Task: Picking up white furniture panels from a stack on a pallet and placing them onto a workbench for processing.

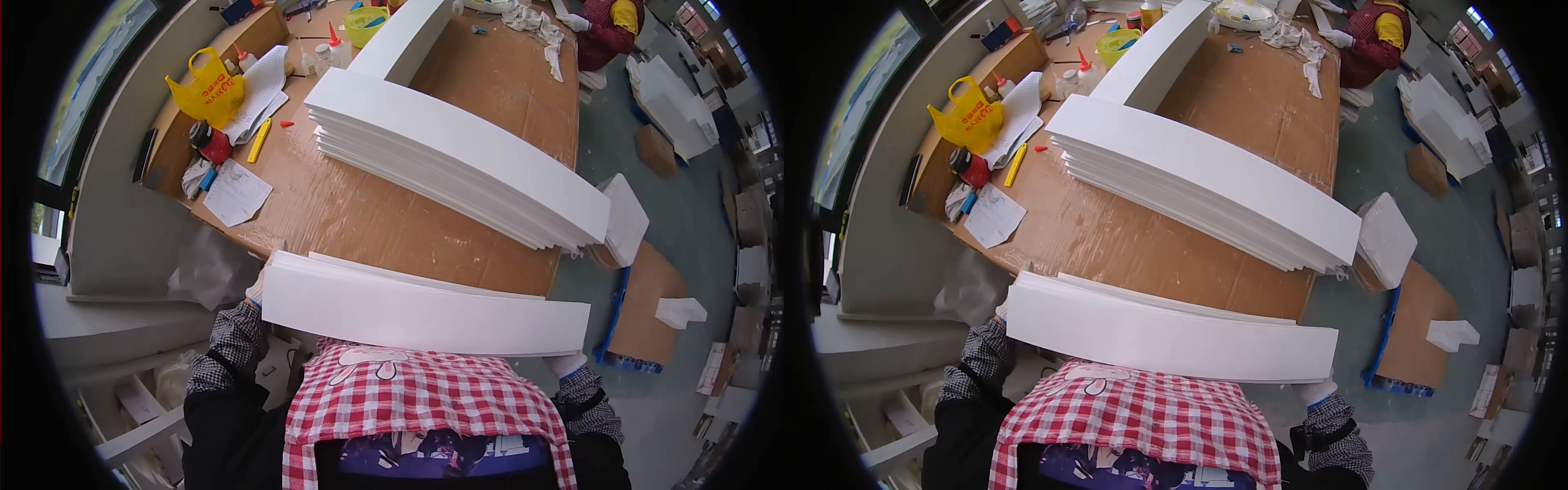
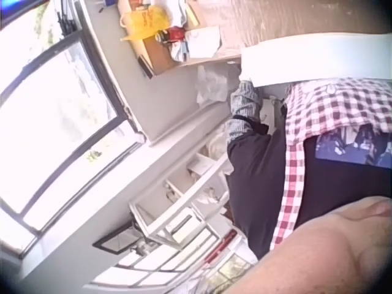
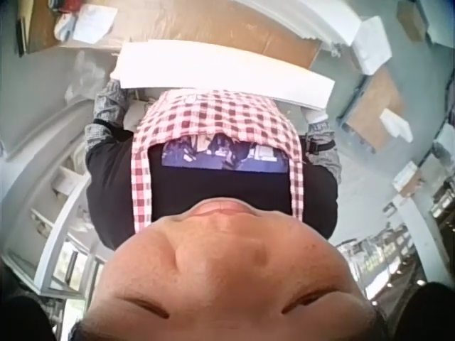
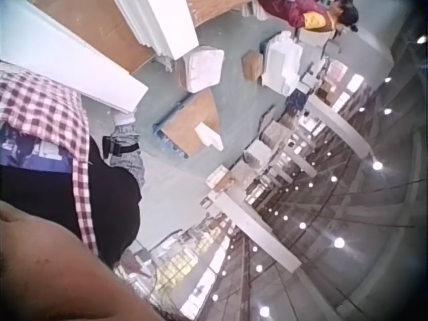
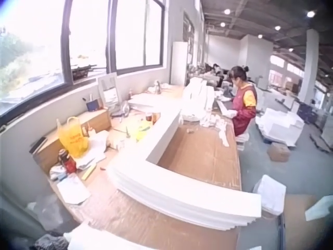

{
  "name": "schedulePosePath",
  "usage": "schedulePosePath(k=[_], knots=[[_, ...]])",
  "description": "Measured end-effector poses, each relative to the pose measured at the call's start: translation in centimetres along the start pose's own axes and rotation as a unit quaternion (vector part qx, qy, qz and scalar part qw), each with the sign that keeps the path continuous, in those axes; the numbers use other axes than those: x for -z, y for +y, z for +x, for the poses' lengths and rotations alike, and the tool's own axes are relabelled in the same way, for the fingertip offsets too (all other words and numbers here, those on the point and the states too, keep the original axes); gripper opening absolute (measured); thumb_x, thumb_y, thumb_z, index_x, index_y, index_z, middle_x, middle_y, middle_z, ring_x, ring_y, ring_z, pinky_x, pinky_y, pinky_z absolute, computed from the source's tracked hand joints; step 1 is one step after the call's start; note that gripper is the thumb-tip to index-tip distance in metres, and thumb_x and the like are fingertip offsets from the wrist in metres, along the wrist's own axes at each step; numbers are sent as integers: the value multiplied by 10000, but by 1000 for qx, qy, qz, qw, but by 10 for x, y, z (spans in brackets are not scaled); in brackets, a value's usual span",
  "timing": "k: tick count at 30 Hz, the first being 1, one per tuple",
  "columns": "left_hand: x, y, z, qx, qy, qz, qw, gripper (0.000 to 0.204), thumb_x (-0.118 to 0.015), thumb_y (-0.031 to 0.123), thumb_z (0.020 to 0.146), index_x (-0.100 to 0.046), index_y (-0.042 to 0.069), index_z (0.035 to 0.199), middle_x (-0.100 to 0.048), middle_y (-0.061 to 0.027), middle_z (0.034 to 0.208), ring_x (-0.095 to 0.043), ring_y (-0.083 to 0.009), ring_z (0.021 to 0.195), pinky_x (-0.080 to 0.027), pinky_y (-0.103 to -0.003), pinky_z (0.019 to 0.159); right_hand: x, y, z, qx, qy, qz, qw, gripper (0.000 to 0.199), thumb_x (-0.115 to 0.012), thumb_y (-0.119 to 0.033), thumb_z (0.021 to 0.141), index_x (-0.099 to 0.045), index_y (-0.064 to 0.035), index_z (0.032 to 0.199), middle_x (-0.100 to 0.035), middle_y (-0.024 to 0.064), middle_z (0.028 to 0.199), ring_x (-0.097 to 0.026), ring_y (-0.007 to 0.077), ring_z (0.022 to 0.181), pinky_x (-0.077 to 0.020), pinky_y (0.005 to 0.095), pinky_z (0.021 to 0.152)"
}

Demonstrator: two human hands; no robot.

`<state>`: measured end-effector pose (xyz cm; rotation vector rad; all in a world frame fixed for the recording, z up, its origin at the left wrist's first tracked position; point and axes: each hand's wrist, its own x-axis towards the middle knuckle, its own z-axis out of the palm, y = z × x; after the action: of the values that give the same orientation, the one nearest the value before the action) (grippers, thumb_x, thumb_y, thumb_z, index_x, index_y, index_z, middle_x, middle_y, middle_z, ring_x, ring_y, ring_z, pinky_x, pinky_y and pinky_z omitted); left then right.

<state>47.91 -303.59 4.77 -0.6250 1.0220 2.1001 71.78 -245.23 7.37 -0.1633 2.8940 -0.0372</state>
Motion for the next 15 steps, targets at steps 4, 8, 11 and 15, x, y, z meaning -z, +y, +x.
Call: schedulePosePath(k=[4, 8, 11, 15], knots=[[7, -27, -14, 31, -22, -33, 999, 538, -479, 505, 952, -546, 23, 1181, -625, -97, 1047, -611, -191, 929, -527, -320, 824, -22, 24, -9, 19, 4, 38, 999, 397, -586, -289, 895, -557, -121, 1253, -599, 97, 1195, -571, 259, 1126, -478, 376, 940], [-26, -55, -14, -111, 100, 136, 979, 567, -471, 556, 939, -579, 29, 1119, -642, -86, 976, -625, -185, 849, -538, -321, 780, -26, 34, -12, -48, -1, 237, 970, 441, -514, -402, 925, -559, -98, 1240, -600, 97, 1187, -567, 247, 1117, -472, 374, 942], [-8, -63, -9, 8, 84, -33, 996, 566, -466, 573, 934, -590, 42, 1086, -652, -66, 952, -625, -167, 819, -539, -313, 757, -27, 36, -7, -140, -29, 497, 856, 512, -448, -482, 932, -561, -80, 1229, -599, 98, 1181, -561, 235, 1103, -466, 363, 940], [-9, -61, -7, 16, 63, -2, 998, 585, -465, 589, 926, -595, 48, 1107, -663, -62, 989, -630, -161, 831, -541, -325, 748, -23, 40, 2, -242, -51, 776, 580, 631, -361, -589, 942, -563, -56, 1214, -597, 100, 1173, -552, 219, 1084, -457, 349, 937]])
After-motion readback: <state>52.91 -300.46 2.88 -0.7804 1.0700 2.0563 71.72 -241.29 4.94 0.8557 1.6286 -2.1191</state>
